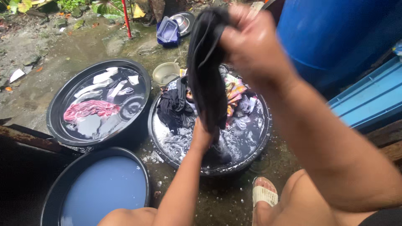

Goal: The person washes clothes by hand, scrubbing and wringing garments in a basin of soapy water and placing them into an adjacent tub of water.

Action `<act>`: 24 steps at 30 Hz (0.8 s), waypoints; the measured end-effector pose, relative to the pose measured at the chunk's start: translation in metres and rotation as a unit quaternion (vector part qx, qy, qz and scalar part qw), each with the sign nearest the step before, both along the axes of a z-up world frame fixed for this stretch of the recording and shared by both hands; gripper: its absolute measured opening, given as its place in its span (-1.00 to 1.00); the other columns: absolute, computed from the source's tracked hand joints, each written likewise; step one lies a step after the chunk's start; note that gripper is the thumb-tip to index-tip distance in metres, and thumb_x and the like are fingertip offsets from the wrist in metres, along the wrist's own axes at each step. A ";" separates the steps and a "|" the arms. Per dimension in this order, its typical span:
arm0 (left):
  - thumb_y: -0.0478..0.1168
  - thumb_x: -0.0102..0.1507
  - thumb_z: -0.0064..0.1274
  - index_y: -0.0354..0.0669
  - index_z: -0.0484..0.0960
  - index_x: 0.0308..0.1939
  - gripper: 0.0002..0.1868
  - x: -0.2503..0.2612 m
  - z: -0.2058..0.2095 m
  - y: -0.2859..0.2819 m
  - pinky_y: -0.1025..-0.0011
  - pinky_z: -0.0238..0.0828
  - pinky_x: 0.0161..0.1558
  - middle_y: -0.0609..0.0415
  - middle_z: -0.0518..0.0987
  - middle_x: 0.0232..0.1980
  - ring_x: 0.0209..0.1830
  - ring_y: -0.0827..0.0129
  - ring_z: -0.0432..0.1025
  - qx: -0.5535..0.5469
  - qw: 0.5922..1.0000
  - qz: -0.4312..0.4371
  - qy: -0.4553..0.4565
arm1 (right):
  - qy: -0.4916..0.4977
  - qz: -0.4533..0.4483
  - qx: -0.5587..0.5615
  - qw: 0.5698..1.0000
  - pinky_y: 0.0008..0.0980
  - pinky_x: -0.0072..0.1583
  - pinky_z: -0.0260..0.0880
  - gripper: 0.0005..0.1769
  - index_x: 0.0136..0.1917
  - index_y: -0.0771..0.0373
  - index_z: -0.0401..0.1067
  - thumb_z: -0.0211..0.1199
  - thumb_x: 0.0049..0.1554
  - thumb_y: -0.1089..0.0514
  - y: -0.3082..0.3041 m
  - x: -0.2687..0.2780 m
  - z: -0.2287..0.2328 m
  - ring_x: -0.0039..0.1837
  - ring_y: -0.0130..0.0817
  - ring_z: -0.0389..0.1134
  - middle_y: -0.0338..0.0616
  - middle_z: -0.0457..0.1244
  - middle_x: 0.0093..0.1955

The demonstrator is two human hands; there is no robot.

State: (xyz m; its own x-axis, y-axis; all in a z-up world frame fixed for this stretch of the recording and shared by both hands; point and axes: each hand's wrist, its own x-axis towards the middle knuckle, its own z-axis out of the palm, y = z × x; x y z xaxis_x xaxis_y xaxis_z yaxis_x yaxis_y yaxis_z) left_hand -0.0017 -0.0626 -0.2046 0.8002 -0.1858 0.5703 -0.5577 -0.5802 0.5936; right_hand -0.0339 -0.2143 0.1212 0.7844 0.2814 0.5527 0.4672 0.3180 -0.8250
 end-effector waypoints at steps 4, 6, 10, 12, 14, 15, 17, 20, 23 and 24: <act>-0.28 0.26 0.11 -0.13 0.58 0.10 -0.69 0.028 0.033 0.034 0.23 0.45 0.04 -0.18 0.67 -0.05 -0.02 -0.02 0.58 -0.132 0.985 0.026 0.104 | 0.016 -0.060 -0.090 0.994 -0.47 -0.05 0.43 -0.85 0.00 0.35 0.48 0.26 0.37 0.21 -0.041 -0.012 0.006 -0.11 -0.48 0.40 -0.20 0.36 -0.09; -0.34 0.19 0.09 -0.18 0.51 0.01 -0.71 0.034 0.071 0.058 0.23 0.45 0.05 -0.21 0.67 -0.06 0.02 -0.03 0.60 -0.120 0.983 0.016 0.138 | 0.042 -0.078 -0.154 0.984 -0.47 -0.09 0.45 -0.84 -0.01 0.34 0.51 0.29 0.27 0.17 -0.063 -0.005 -0.024 -0.14 -0.47 0.42 -0.19 0.38 -0.13; -0.51 0.15 -0.06 -0.14 0.49 0.17 -0.50 0.037 0.152 0.064 0.05 0.41 0.09 -0.36 0.62 0.01 0.12 -0.27 0.48 0.050 0.997 0.023 0.058 | 0.074 -0.166 -0.546 0.818 -0.18 -0.02 0.39 -0.63 0.08 0.16 0.60 0.42 -0.01 0.06 -0.066 0.030 -0.118 -0.06 -0.20 0.41 -0.08 0.40 -0.09; -0.49 0.15 -0.04 -0.13 0.45 0.17 -0.51 0.033 0.179 0.051 0.01 0.39 0.09 -0.36 0.62 0.00 0.11 -0.26 0.48 0.094 0.992 0.011 0.083 | 0.045 -0.142 -0.630 0.762 -0.17 0.14 0.41 -0.49 0.19 0.06 0.59 0.46 -0.07 0.06 -0.065 0.038 -0.153 0.07 -0.18 0.42 -0.08 0.41 0.02; -0.48 0.15 -0.01 -0.13 0.42 0.17 -0.51 0.028 0.185 0.034 -0.02 0.38 0.09 -0.36 0.62 -0.01 0.10 -0.26 0.49 0.138 0.984 0.000 0.108 | -0.118 -0.173 -0.452 0.867 0.03 0.30 0.21 0.03 0.37 0.38 0.30 0.70 -0.25 0.01 -0.050 0.046 -0.184 0.34 0.14 0.20 0.27 0.26 0.20; -0.45 0.07 0.07 -0.13 0.39 0.18 -0.43 0.027 0.179 0.026 -0.02 0.38 0.05 -0.35 0.60 0.01 0.09 -0.26 0.47 0.138 0.984 -0.045 0.099 | -0.115 -0.170 -0.451 0.868 0.03 0.30 0.21 0.03 0.37 0.38 0.30 0.70 -0.25 0.01 -0.039 0.055 -0.200 0.34 0.14 0.20 0.27 0.26 0.20; -0.41 -0.01 0.15 -0.13 0.36 0.19 -0.33 0.029 0.153 0.020 -0.03 0.39 0.01 -0.34 0.58 0.03 0.08 -0.27 0.45 0.137 0.982 -0.089 0.093 | -0.126 -0.044 -0.212 0.968 -0.13 0.40 0.06 0.27 0.59 0.38 -0.23 0.58 -0.11 0.11 -0.019 0.072 -0.241 0.48 -0.04 0.08 0.25 0.04 0.49; -0.26 -0.06 0.34 -0.18 0.38 0.11 -0.31 0.041 0.084 0.023 0.04 0.40 0.09 -0.27 0.59 0.06 0.14 -0.22 0.45 0.172 0.968 -0.125 0.131 | 0.066 -0.078 -0.313 0.944 -0.22 0.35 0.35 -0.10 0.41 0.25 0.28 0.47 -0.20 0.15 -0.019 0.085 -0.322 0.32 -0.20 0.38 0.04 0.36 0.27; -0.13 -0.15 0.49 -0.07 0.31 0.32 0.00 0.029 0.001 0.032 0.06 0.27 0.31 -0.20 0.43 0.33 0.33 -0.20 0.31 0.220 0.949 -0.102 0.201 | 0.161 -0.127 -0.438 0.875 -0.19 0.26 0.37 -0.18 0.29 0.23 0.36 0.54 -0.24 0.14 -0.027 0.078 -0.417 0.24 -0.07 0.40 0.08 0.36 0.18; -0.03 -0.13 0.50 0.06 0.21 0.44 0.12 0.021 -0.021 0.031 -0.03 0.16 0.38 -0.20 0.24 0.46 0.44 -0.21 0.17 0.239 0.933 -0.076 0.259 | 0.187 -0.154 -0.499 0.832 -0.17 0.27 0.37 -0.25 0.25 0.23 0.38 0.53 -0.21 0.16 -0.031 0.073 -0.446 0.24 -0.01 0.38 0.11 0.34 0.18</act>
